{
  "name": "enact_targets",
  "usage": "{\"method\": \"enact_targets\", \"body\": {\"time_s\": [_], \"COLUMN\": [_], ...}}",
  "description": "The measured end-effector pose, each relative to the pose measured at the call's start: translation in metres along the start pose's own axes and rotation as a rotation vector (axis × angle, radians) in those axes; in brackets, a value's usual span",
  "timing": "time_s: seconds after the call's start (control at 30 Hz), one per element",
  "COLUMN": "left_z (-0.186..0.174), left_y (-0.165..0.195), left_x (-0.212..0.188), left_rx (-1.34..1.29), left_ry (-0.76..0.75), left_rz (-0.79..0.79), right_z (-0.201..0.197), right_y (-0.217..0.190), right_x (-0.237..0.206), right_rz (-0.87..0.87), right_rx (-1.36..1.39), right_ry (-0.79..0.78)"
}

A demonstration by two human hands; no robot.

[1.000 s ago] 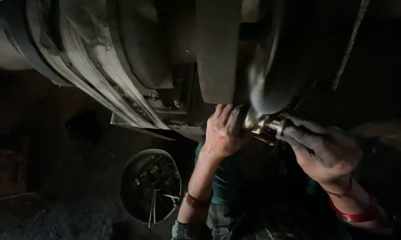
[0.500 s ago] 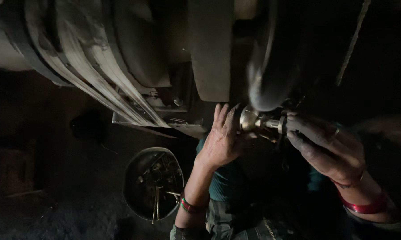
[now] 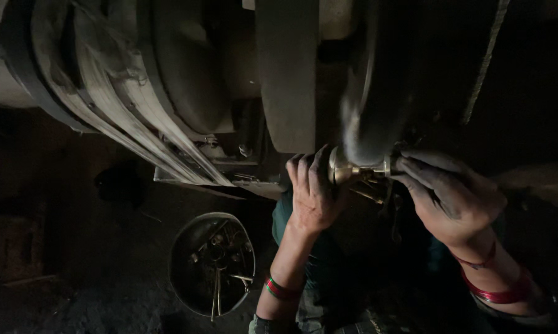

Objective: The person sits at a spinning grinding machine and presses a small brass object against the rotating wheel, repeatedly repositioning and rotating the object to grind and smooth its surfaces. They hold the piece with both hands, work different sides against the wheel, then pull the finished piece back to look at it.

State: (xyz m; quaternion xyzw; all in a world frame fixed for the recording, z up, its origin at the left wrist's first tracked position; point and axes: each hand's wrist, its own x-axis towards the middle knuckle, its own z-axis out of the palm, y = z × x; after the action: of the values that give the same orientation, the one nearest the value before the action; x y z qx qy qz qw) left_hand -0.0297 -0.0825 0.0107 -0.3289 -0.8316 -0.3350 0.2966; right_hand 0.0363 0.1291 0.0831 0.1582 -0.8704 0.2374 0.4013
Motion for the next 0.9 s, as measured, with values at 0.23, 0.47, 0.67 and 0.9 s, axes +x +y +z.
{"method": "enact_targets", "body": {"time_s": [0.23,0.47,0.67,0.9], "left_z": [-0.015,-0.012,-0.014,-0.014], "left_y": [-0.004,-0.003,-0.007,-0.008], "left_x": [0.003,0.001,0.006,0.006], "left_rx": [-0.016,-0.066,-0.093,-0.158], "left_ry": [0.041,-0.124,-0.11,-0.2], "left_rz": [0.093,0.009,-0.008,0.031], "right_z": [-0.014,-0.007,-0.002,-0.007], "right_y": [-0.006,-0.004,-0.002,-0.003], "right_x": [0.001,-0.001,0.0,-0.008], "right_rz": [-0.113,-0.066,-0.054,-0.029], "right_rx": [-0.099,-0.038,-0.026,0.0], "right_ry": [0.045,0.04,0.01,0.003]}}
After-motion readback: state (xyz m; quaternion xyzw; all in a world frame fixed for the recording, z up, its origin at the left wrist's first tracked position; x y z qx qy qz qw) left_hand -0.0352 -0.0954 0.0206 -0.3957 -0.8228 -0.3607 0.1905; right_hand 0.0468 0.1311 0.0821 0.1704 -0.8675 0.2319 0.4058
